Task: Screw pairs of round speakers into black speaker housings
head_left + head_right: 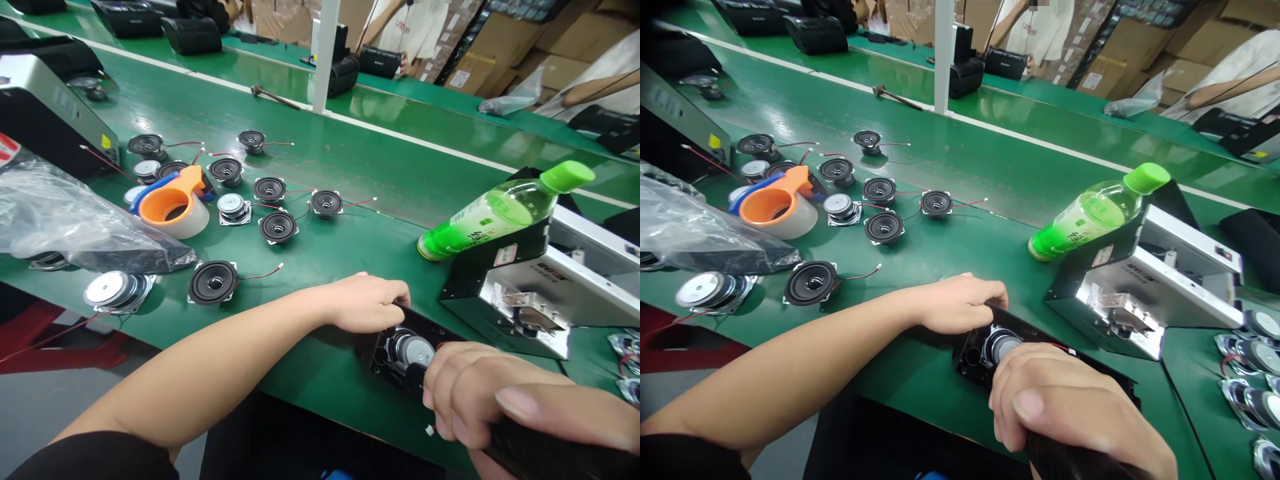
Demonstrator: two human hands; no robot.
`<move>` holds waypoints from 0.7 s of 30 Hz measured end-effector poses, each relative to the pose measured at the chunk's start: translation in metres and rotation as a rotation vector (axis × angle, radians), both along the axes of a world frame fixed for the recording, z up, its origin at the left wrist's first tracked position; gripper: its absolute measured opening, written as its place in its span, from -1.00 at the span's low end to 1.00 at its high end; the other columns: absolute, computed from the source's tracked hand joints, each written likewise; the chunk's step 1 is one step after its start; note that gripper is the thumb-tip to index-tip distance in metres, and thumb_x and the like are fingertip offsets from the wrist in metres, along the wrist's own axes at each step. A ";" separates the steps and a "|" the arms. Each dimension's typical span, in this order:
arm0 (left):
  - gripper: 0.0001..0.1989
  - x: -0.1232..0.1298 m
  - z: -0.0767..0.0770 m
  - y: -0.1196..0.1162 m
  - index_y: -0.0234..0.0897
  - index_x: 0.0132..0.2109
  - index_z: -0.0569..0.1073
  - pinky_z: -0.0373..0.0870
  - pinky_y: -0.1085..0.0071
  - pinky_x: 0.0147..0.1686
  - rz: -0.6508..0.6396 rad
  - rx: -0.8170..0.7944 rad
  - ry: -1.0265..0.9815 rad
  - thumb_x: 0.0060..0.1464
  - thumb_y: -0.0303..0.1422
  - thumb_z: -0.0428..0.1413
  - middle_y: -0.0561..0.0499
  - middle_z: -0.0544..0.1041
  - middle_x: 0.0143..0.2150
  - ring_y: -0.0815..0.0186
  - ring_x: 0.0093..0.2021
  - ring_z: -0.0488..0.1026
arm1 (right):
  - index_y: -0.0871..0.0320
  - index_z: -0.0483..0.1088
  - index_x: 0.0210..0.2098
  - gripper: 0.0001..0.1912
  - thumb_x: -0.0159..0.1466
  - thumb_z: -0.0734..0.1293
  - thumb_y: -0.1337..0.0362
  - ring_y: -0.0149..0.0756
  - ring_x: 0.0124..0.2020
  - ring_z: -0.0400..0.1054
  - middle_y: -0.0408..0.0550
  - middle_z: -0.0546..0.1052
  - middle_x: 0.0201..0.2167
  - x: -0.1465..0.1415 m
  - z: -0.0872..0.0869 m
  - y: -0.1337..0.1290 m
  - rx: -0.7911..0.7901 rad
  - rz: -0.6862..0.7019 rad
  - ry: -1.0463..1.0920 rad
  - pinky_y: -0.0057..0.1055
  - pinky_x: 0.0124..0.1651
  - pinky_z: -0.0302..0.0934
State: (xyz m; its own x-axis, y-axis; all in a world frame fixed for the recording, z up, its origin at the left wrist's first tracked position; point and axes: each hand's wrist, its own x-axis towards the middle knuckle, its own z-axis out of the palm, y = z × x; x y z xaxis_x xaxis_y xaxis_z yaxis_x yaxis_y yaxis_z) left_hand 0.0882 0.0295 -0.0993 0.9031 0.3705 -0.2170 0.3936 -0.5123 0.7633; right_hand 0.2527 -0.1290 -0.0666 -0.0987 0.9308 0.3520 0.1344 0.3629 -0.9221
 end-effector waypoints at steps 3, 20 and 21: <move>-0.69 0.000 -0.001 0.001 -0.16 0.13 0.46 0.41 0.13 0.29 -0.008 -0.011 -0.008 0.33 -0.29 -0.04 -0.02 0.72 0.04 0.11 0.10 0.62 | -0.03 0.47 -0.42 -0.58 0.51 0.38 -0.06 -0.12 -0.64 0.40 -0.11 0.45 -0.66 0.002 0.001 0.002 -0.058 0.061 -0.045 -0.06 -0.47 0.42; -0.70 0.000 -0.001 0.001 -0.17 0.11 0.45 0.34 0.10 0.35 -0.007 -0.031 -0.010 0.32 -0.32 -0.03 0.00 0.70 0.00 0.13 0.08 0.60 | -0.05 0.58 -0.27 -0.84 0.48 0.42 0.17 -0.13 -0.57 0.45 -0.12 0.45 -0.60 -0.004 0.000 0.003 0.022 -0.081 0.036 -0.11 -0.44 0.45; -0.71 0.000 -0.002 0.001 -0.16 0.10 0.45 0.33 0.10 0.35 -0.005 -0.034 -0.014 0.32 -0.31 -0.03 0.01 0.69 0.00 0.13 0.08 0.60 | -0.05 0.58 -0.26 -0.85 0.45 0.46 0.10 -0.11 -0.54 0.47 -0.10 0.47 -0.58 -0.002 0.000 0.003 -0.006 -0.083 0.014 -0.10 -0.43 0.46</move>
State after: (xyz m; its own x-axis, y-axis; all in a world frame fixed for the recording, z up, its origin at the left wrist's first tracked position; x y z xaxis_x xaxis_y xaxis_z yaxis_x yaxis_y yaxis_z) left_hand 0.0881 0.0306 -0.1010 0.9081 0.3583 -0.2168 0.3801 -0.4880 0.7857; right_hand 0.2509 -0.1263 -0.0671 -0.0159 0.9377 0.3470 0.1512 0.3453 -0.9262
